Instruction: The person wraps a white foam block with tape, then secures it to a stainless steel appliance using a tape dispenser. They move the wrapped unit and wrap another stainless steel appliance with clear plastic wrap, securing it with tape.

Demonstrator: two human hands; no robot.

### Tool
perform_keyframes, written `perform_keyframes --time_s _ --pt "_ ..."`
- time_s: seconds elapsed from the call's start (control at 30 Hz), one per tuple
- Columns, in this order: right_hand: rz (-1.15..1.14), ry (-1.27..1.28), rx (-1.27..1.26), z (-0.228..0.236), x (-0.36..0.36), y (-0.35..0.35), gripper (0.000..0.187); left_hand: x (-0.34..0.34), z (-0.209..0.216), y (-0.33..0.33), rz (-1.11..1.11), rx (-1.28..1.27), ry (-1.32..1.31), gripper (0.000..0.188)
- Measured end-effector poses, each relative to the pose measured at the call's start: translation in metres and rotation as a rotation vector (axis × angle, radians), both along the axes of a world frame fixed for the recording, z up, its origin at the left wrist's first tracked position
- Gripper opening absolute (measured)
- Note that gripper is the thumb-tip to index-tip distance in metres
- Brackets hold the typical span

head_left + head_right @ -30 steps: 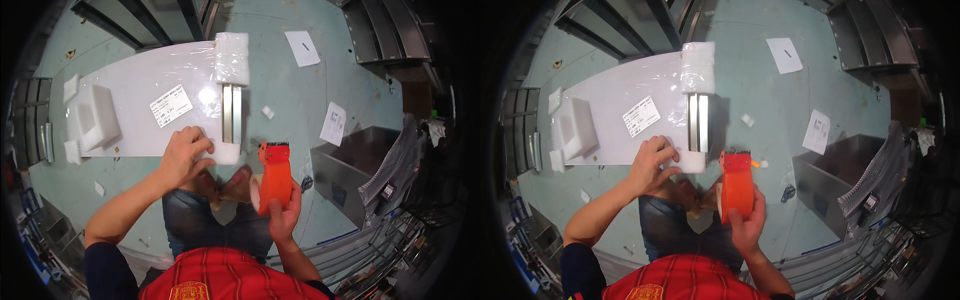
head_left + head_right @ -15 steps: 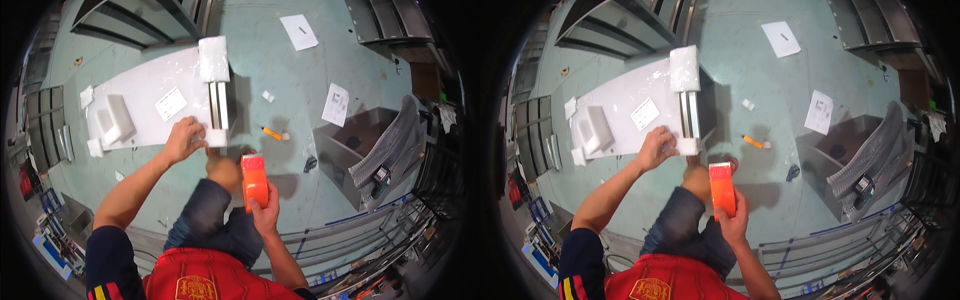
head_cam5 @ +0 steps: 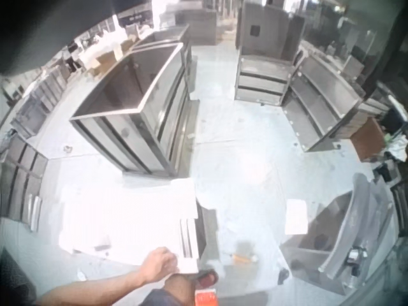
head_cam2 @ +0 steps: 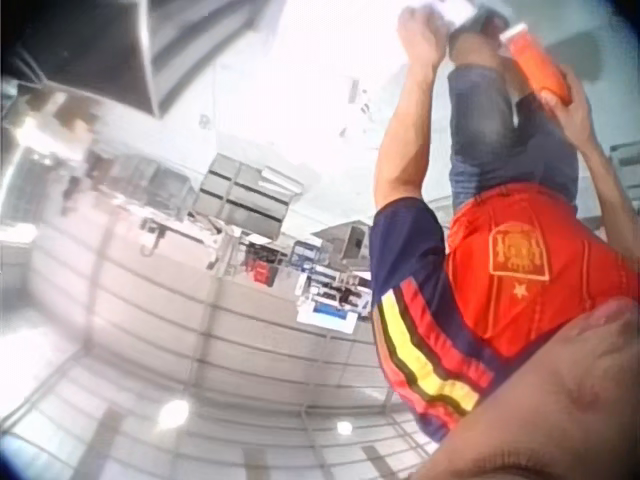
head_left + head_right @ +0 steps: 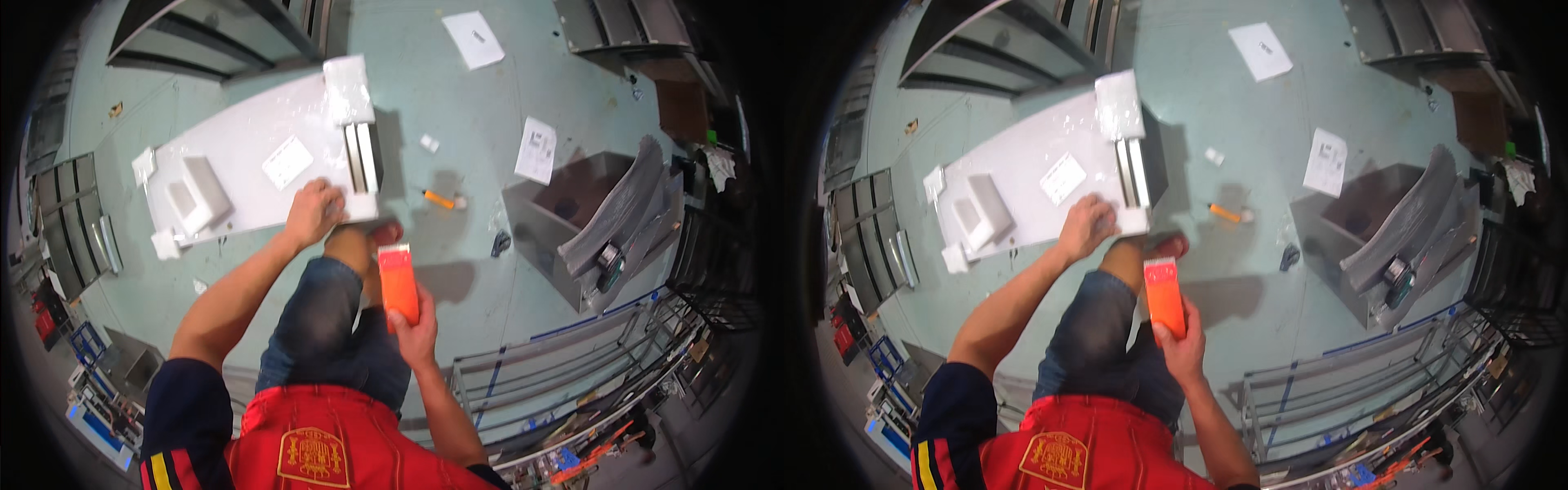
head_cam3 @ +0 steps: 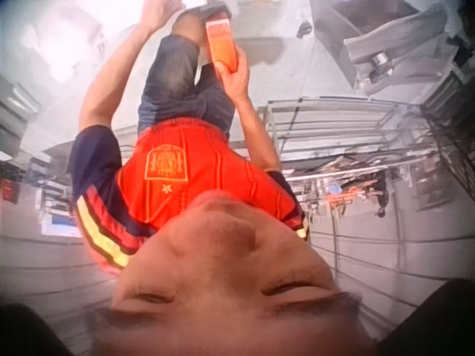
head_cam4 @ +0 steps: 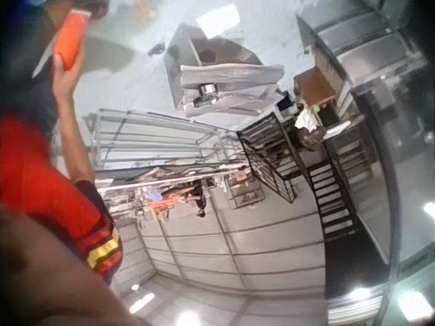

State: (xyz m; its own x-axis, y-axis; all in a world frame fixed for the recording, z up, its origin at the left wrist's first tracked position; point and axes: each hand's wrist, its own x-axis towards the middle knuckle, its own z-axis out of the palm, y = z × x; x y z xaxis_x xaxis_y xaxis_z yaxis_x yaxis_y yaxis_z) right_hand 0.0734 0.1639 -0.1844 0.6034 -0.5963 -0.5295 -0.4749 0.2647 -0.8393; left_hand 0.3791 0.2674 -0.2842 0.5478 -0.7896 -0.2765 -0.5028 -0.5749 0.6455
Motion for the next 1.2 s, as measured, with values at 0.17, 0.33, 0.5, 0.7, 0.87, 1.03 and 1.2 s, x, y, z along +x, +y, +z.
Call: perform_keyframes --time_s 0.17,0.33,0.5,0.7,0.87,1.03,1.2 --pt "0.016 -0.069 0.06 0.001 0.001 0.004 0.077 0.0 -0.002 0.001 0.006 0.028 0.003 0.027" --pt "0.02 -0.12 0.054 -0.013 0.009 0.003 0.078 0.003 0.01 -0.003 -0.047 0.017 -0.069 0.023" --pt "0.154 -0.112 -0.109 -0.025 0.012 0.001 0.081 0.009 0.03 -0.009 0.104 0.026 0.257 0.026" --pt "0.161 -0.137 -0.121 -0.029 0.017 0.006 0.084 0.0 0.053 -0.019 0.294 0.118 1.239 0.038" --pt "0.249 -0.131 -0.182 -0.023 0.035 -0.003 0.088 0.003 0.05 -0.016 0.332 0.144 1.355 0.028" --pt "0.301 -0.081 -0.193 -0.013 0.062 -0.005 0.097 0.02 0.03 -0.012 0.185 0.07 0.729 0.023" --pt "0.326 -0.01 -0.368 0.0 0.043 0.005 0.1 0.084 -0.005 -0.036 0.05 -0.156 0.026 0.015"
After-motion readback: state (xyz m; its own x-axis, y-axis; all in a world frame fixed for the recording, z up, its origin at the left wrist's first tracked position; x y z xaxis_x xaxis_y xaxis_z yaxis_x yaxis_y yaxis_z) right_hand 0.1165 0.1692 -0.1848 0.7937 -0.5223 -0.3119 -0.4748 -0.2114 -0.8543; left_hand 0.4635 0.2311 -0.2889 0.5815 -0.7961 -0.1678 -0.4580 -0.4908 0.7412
